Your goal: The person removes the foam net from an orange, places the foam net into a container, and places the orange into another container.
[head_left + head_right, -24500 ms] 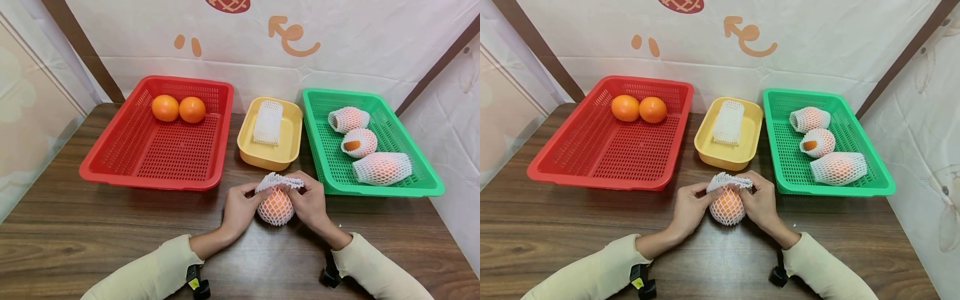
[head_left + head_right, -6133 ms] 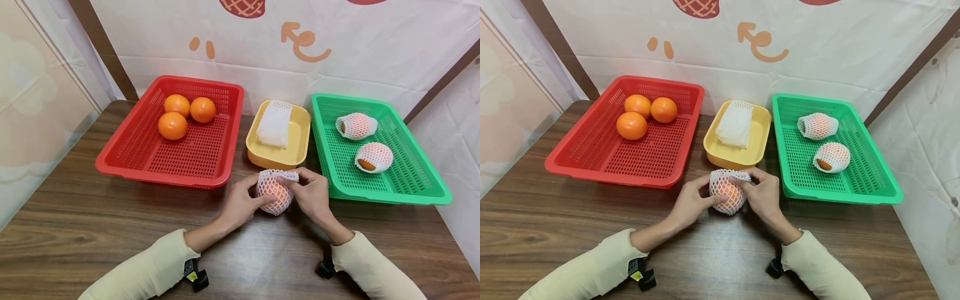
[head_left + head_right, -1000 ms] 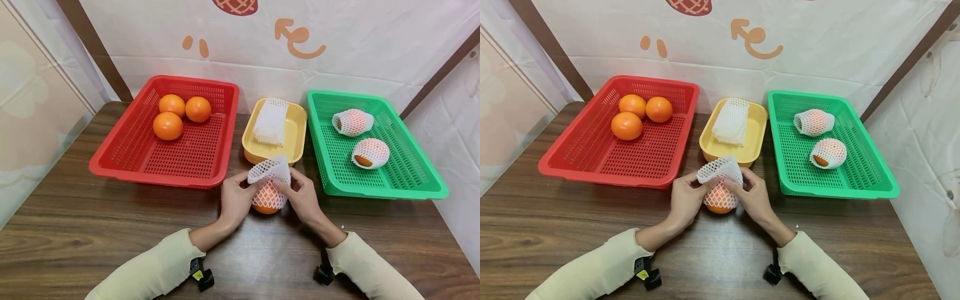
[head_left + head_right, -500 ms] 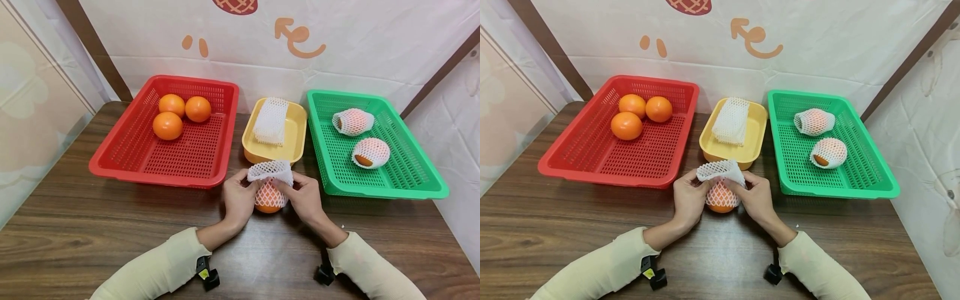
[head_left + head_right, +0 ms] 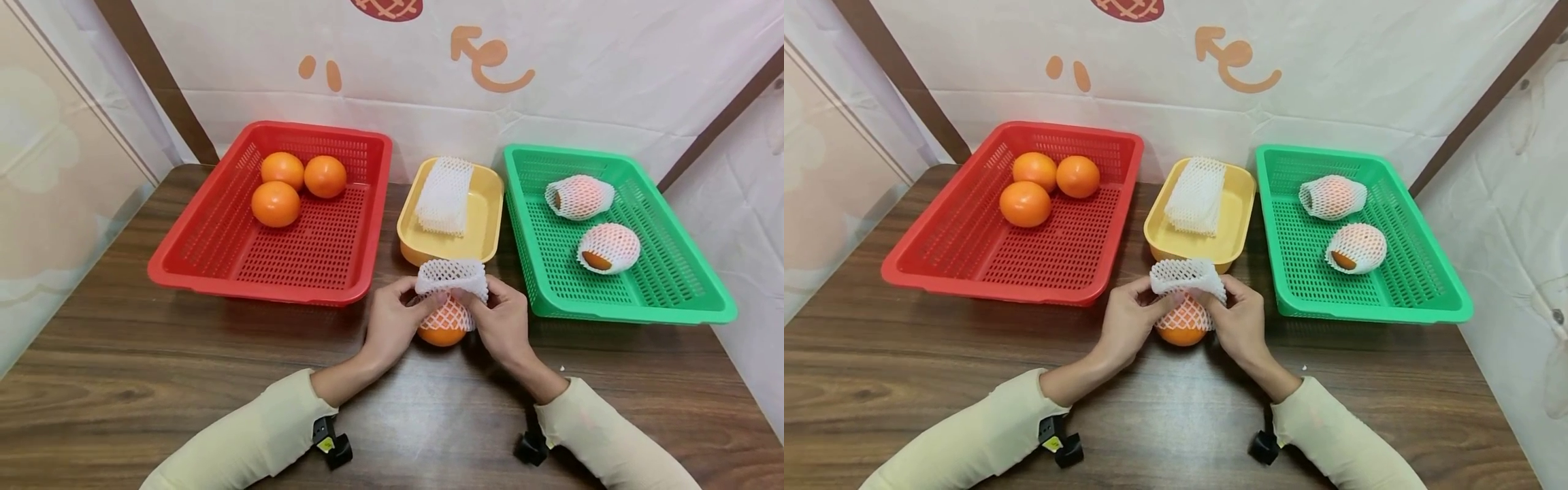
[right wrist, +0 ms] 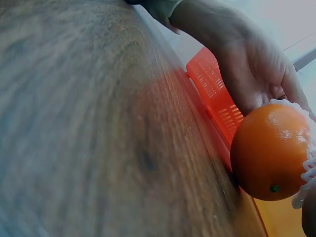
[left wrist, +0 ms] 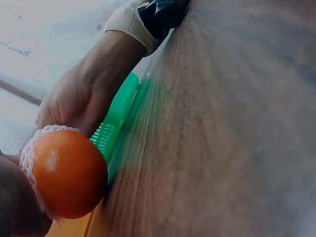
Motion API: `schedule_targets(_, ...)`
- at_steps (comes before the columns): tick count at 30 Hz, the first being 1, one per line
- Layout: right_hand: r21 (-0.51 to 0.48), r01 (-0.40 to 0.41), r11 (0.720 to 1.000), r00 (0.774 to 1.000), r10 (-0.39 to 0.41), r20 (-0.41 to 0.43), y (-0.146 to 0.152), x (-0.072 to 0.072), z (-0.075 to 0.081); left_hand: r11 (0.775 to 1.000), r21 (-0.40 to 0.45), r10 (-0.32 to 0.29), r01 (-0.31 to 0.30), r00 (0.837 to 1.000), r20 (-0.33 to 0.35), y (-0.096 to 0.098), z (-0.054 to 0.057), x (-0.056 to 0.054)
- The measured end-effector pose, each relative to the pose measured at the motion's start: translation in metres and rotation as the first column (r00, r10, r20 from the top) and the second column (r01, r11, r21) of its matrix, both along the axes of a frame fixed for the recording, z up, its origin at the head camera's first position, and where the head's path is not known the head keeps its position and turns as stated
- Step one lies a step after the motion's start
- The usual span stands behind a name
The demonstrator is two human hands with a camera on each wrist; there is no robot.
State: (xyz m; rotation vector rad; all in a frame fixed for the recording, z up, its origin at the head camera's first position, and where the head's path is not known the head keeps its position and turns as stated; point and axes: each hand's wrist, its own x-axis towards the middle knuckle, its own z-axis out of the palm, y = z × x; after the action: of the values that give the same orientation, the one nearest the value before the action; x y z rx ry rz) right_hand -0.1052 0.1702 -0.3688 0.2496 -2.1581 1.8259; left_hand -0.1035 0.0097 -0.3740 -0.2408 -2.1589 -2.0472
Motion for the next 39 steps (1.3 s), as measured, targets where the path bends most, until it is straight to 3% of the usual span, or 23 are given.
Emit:
schedule_targets(6,-0.065,-0.082,0.995,0.997,0.081,-0.016,0.009,-0.009,-0.02,0.997,-0.012,0.07,-0.07,0.998,-0.008,0.004,0.002,-0.002)
schedule_targets(12,-0.031,-0.25,0.968,0.968,0.248,-0.045,0.014,-0.009,-0.023,0.992,-0.005,0.125,-0.125,0.992,-0.025,0.007,0.0,-0.004)
schedule_targets(15,0.008,-0.273,0.962,0.962,0.273,-0.018,0.013,-0.007,-0.023,0.989,0.009,0.147,-0.147,0.988,-0.043,0.008,-0.001,-0.005)
schedule_targets(18,0.073,-0.247,0.966,0.968,0.25,-0.031,0.009,-0.004,-0.018,0.987,0.027,0.161,-0.16,0.985,-0.06,0.008,-0.001,-0.005)
schedule_targets(20,0.12,-0.213,0.97,0.971,0.224,-0.088,0.005,0.0,-0.01,0.987,0.043,0.158,-0.155,0.985,-0.066,0.008,-0.001,-0.005)
schedule_targets(25,0.147,-0.142,0.979,0.969,0.168,-0.181,-0.002,0.007,0.007,0.994,0.087,0.064,-0.059,0.996,-0.056,0.005,0.001,-0.002)
schedule_targets(31,0.088,-0.075,0.993,0.989,0.085,-0.122,-0.003,0.007,0.01,0.998,0.048,-0.034,0.035,0.999,-0.01,-0.001,0.003,-0.001)
schedule_targets(39,0.024,-0.07,0.997,0.995,0.071,-0.073,0.0,0.002,0.002,0.999,0.018,-0.026,0.026,0.999,-0.031,-0.002,0.002,-0.004)
